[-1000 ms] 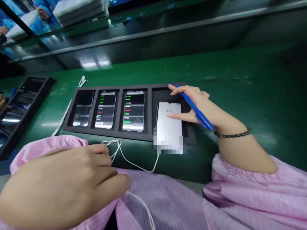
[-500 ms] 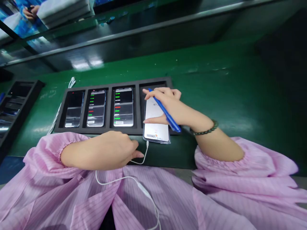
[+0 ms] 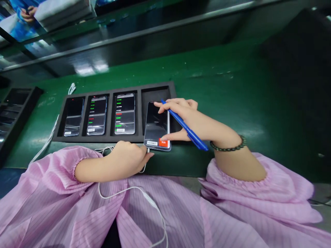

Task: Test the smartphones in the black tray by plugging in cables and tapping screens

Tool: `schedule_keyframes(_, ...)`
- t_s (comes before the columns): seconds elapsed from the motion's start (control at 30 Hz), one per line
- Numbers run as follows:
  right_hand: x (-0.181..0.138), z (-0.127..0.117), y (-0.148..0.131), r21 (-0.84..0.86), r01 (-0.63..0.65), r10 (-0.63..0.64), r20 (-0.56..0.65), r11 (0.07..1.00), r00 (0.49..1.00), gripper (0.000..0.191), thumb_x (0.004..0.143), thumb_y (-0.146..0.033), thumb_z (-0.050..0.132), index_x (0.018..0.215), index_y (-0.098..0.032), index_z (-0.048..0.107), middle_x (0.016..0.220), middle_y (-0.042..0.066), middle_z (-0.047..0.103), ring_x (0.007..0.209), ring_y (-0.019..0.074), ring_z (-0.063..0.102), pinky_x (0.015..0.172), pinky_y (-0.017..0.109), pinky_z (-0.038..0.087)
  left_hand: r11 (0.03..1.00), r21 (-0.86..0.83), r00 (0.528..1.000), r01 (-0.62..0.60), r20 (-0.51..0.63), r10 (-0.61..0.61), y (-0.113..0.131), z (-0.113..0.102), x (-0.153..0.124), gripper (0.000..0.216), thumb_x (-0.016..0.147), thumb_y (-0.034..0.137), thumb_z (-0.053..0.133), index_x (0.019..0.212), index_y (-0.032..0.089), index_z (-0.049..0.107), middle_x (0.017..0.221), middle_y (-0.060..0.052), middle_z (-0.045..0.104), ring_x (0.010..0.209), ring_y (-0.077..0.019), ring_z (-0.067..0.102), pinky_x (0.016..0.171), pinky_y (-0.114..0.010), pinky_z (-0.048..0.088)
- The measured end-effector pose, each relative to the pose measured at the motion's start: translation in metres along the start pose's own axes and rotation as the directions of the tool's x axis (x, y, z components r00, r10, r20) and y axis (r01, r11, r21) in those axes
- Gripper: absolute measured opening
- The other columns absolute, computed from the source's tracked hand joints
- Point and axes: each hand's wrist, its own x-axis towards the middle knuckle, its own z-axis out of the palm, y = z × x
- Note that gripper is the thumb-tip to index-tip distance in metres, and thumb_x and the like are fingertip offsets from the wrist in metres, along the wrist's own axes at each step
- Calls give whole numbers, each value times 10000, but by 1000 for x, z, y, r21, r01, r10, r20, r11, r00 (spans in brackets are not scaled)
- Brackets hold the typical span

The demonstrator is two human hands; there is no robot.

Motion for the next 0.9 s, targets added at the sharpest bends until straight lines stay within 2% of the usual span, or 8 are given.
schedule_keyframes(0.17,-7,4,3,15,27,-28,32,1000,999,613,768,-720,694,1207,-337,504,1567,26,477,1462,402,364,1143,654,265,1000,27,999,-1,-41,2,7,5,2,326,977,277,577,746,118,743,560,-87,664,516,-237,679,478,-294,454)
schedule_keyframes(0.27,-10,6,5,-1,58,-58,-31,998,998,597,785,-721,677,1219,-348,505,1561,31,484,1452,394,381,1139,634,275,1000,14,995,18,-93,-16,10,9,4,344,980,287,578,729,115,739,560,-91,661,505,-232,671,457,-288,442)
schedule_keyframes(0.37,-12,9,4,-29,117,-119,-101,993,988,623,795,-723,669,1259,-349,489,1561,49,482,1438,385,400,1131,608,294,1000,-2,995,-13,-97,13,12,12,5,236,923,158,611,724,125,732,601,-77,684,501,-223,667,429,-275,413)
schedule_keyframes(0.47,-12,14,-1,-48,204,-208,-105,978,972,673,770,-750,683,1262,-336,484,1545,74,499,1424,397,412,1106,610,318,999,-16,996,-37,-83,35,13,15,7,203,873,81,617,708,126,726,601,-72,683,506,-221,667,433,-272,415)
schedule_keyframes(0.57,-12,21,-7,-58,265,-268,-62,962,961,637,766,-712,703,1246,-358,478,1537,52,511,1426,413,411,1072,646,339,998,-53,995,-17,-104,11,13,17,7,213,892,120,606,725,116,738,599,-88,679,521,-221,669,457,-277,432)
schedule_keyframes(0.67,-13,24,-11,-81,244,-246,-14,967,969,507,796,-542,698,1228,-418,462,1531,-10,518,1426,403,423,1067,690,326,991,-132,994,12,-103,-26,11,18,7,260,916,166,575,723,123,745,606,-93,687,551,-226,681,500,-290,455)
schedule_keyframes(0.73,-14,25,-13,-109,223,-226,-16,969,974,508,778,-484,685,1235,-441,467,1518,-31,529,1422,411,425,1071,712,307,980,-188,993,60,-84,-77,9,17,5,289,936,217,563,741,128,757,613,-97,696,589,-241,700,540,-304,477)
schedule_keyframes(0.9,-16,27,-13,-191,207,-211,1,959,978,572,773,-516,670,1303,-463,462,1550,-49,490,1430,417,401,1067,696,323,926,-342,986,158,12,-164,5,14,3,326,963,283,543,790,136,777,718,-101,750,679,-244,729,592,-304,486)
